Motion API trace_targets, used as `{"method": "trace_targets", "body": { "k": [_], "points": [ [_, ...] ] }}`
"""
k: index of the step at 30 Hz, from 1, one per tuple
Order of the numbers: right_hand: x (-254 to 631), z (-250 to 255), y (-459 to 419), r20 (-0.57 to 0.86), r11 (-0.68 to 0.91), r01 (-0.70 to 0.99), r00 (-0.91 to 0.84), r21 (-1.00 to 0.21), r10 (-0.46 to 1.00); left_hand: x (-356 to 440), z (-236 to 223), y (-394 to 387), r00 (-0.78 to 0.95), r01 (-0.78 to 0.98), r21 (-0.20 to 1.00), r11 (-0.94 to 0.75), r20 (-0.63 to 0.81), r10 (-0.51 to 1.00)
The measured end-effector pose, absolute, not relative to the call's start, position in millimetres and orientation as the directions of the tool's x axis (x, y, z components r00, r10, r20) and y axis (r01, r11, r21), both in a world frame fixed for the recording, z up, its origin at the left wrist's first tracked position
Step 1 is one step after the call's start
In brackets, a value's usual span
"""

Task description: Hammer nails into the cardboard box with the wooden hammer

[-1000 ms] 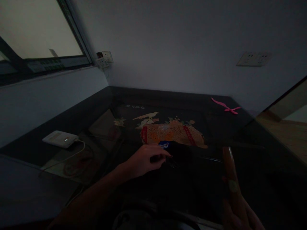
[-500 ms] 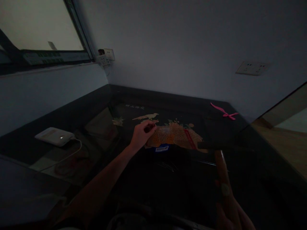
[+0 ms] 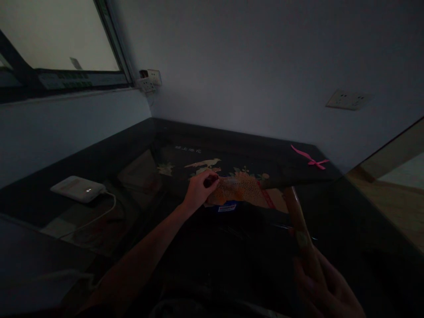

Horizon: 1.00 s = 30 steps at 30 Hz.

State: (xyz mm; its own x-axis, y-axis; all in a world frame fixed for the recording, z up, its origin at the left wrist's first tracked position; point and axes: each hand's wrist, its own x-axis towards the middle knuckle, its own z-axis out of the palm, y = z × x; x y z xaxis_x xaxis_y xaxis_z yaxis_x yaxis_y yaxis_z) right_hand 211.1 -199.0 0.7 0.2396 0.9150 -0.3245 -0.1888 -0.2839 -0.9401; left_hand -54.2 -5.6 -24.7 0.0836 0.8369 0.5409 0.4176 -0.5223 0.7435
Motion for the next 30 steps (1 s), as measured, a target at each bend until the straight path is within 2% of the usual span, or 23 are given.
{"method": "trace_targets", "body": {
  "k": [2, 7, 14, 22, 27, 30],
  "points": [
    [202.7, 21.6, -186.1, -0.284, -0.275, -0.078, 0.160, -0.958, 0.945, -54.9, -25.5, -5.1, 0.083, 0.423, 0.739, -0.524, 0.544, 0.835],
    [187.7, 65.4, -151.8, -0.120, -0.112, 0.201, -0.029, -0.973, 0.992, -55.0, -25.4, -5.2, 0.064, 0.422, 0.741, -0.522, 0.550, 0.833],
    [178.3, 79.7, -118.4, -0.137, -0.017, 0.414, -0.261, -0.910, 0.956, -52.7, -24.6, -8.8, 0.079, 0.405, 0.743, -0.532, 0.552, 0.830],
    [177.2, 86.7, -114.5, -0.025, 0.119, 0.517, -0.263, -0.847, 0.964, -51.8, -24.1, -9.1, 0.092, 0.419, 0.749, -0.513, 0.527, 0.845],
    [181.5, 80.7, -111.8, -0.052, 0.121, 0.601, -0.262, -0.790, 0.964, -52.1, -27.3, -7.0, 0.080, 0.428, 0.753, -0.500, 0.519, 0.851],
    [182.2, 81.4, -112.7, -0.068, 0.104, 0.598, -0.257, -0.795, 0.964, -52.2, -27.4, -6.9, 0.075, 0.427, 0.758, -0.493, 0.513, 0.855]
  ]
}}
